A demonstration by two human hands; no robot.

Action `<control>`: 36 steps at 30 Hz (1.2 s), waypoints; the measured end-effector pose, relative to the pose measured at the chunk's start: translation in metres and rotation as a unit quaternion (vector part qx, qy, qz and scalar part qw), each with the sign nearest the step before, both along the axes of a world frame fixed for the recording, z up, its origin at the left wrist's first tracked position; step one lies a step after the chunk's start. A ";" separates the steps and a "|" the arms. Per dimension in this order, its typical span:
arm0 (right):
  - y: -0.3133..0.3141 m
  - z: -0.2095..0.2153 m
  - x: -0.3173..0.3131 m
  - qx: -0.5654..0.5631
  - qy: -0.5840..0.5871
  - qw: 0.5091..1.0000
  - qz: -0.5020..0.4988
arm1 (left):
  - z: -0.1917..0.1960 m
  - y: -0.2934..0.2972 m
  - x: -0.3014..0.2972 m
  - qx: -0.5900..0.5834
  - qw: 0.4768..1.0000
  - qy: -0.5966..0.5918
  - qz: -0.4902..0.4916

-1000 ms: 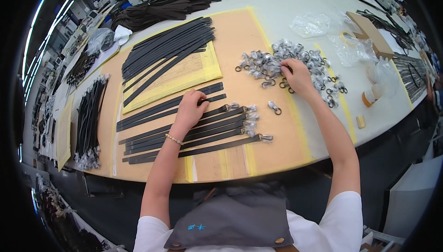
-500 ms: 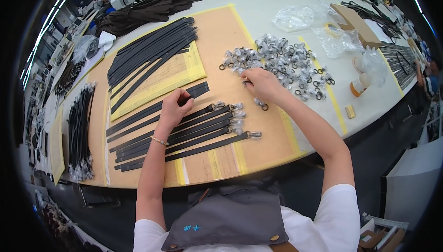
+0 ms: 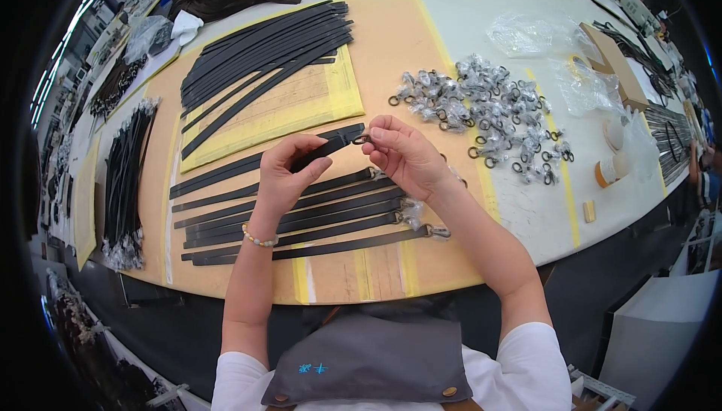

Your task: Attaching metal rings and clips to black leather straps on a workshop table.

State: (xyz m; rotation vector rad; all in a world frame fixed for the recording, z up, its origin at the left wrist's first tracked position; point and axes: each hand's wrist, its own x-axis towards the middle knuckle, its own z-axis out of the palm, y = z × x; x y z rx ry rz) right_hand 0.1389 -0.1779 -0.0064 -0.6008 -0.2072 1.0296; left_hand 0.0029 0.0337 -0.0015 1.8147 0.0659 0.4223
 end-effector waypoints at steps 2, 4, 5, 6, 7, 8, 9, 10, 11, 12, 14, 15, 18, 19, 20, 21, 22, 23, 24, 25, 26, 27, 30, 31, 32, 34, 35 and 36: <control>0.001 0.001 -0.004 -0.020 0.003 1.000 -0.012 | 0.003 -0.006 -0.001 -0.019 1.000 -0.013 -0.005; -0.002 -0.001 -0.004 -0.065 -0.005 0.998 0.014 | 0.006 -0.007 -0.001 0.019 1.000 -0.008 -0.014; -0.001 0.000 -0.005 -0.067 -0.003 0.998 0.015 | 0.007 -0.007 -0.001 0.059 0.998 -0.006 -0.025; -0.001 0.000 -0.006 -0.078 -0.003 0.997 0.008 | 0.008 -0.007 -0.003 0.072 0.997 0.004 -0.030; -0.002 -0.001 -0.006 -0.088 -0.003 0.996 0.000 | 0.007 -0.008 -0.003 0.071 0.997 0.006 -0.030; -0.003 -0.003 -0.006 -0.090 -0.001 0.996 0.000 | 0.006 -0.008 -0.003 0.065 0.997 -0.002 -0.045; -0.004 -0.005 -0.005 -0.102 0.000 0.995 0.015 | 0.005 -0.009 -0.003 0.060 0.996 -0.011 -0.061; -0.005 -0.007 -0.004 -0.114 0.001 0.993 0.031 | 0.005 -0.010 -0.003 0.060 0.996 -0.010 -0.062; -0.007 -0.010 -0.002 -0.114 0.002 0.993 0.029 | 0.006 -0.011 -0.004 0.060 0.995 -0.005 -0.074; -0.008 -0.012 0.000 -0.109 -0.006 0.992 0.058 | 0.006 -0.012 -0.005 0.061 0.995 0.000 -0.085; -0.011 -0.012 0.002 -0.104 -0.013 0.991 0.086 | 0.006 -0.012 -0.005 0.058 0.994 0.003 -0.097; -0.011 -0.009 0.002 -0.119 -0.013 0.988 0.101 | 0.006 -0.012 -0.006 0.056 0.992 0.005 -0.109; -0.013 -0.005 0.003 -0.139 -0.012 0.981 0.133 | 0.008 -0.014 -0.008 0.054 0.992 0.018 -0.117; -0.014 -0.006 0.004 -0.143 -0.013 0.978 0.151 | 0.009 -0.015 -0.009 0.053 0.991 0.019 -0.118; -0.014 -0.006 0.005 -0.144 -0.012 0.978 0.150 | 0.010 -0.016 -0.009 0.054 0.991 0.030 -0.122; -0.015 -0.007 0.006 -0.150 -0.028 0.977 0.152 | 0.011 -0.017 -0.009 0.056 0.990 0.040 -0.125; -0.015 -0.007 0.006 -0.156 -0.043 0.975 0.154 | 0.010 -0.017 -0.009 0.055 0.990 0.040 -0.126; -0.015 -0.008 0.005 -0.157 -0.043 0.975 0.153 | 0.009 -0.018 -0.009 0.051 0.989 0.043 -0.129; -0.013 -0.009 0.002 -0.155 -0.046 0.975 0.152 | 0.009 -0.018 -0.010 0.048 0.989 0.047 -0.131; -0.012 -0.010 0.001 -0.153 -0.050 0.975 0.150 | 0.009 -0.017 -0.010 0.048 0.989 0.047 -0.130; -0.011 -0.009 0.000 -0.153 -0.049 0.975 0.151 | 0.008 -0.016 -0.011 0.028 0.988 0.073 -0.130; -0.010 -0.006 0.000 -0.109 -0.023 0.982 0.155 | 0.006 -0.015 -0.012 0.009 0.987 0.097 -0.130; -0.010 0.010 -0.005 -0.069 -0.025 0.988 0.133 | -0.003 -0.018 -0.010 -0.096 0.990 0.023 -0.104; -0.011 0.012 -0.006 -0.073 -0.054 0.990 0.107 | -0.003 -0.016 -0.010 -0.097 0.990 0.023 -0.102; -0.011 0.012 -0.004 -0.074 -0.054 0.990 0.110 | -0.002 -0.013 -0.010 -0.113 0.987 0.023 -0.108; -0.015 0.009 0.001 -0.116 -0.201 0.965 0.126 | 0.000 -0.012 -0.012 -0.132 0.984 0.023 -0.114; -0.017 0.005 0.002 -0.117 -0.201 0.964 0.127 | 0.001 -0.013 -0.012 -0.122 0.986 0.028 -0.108; -0.017 0.000 0.003 -0.097 -0.206 0.968 0.103 | 0.001 -0.014 -0.012 -0.112 0.988 0.033 -0.102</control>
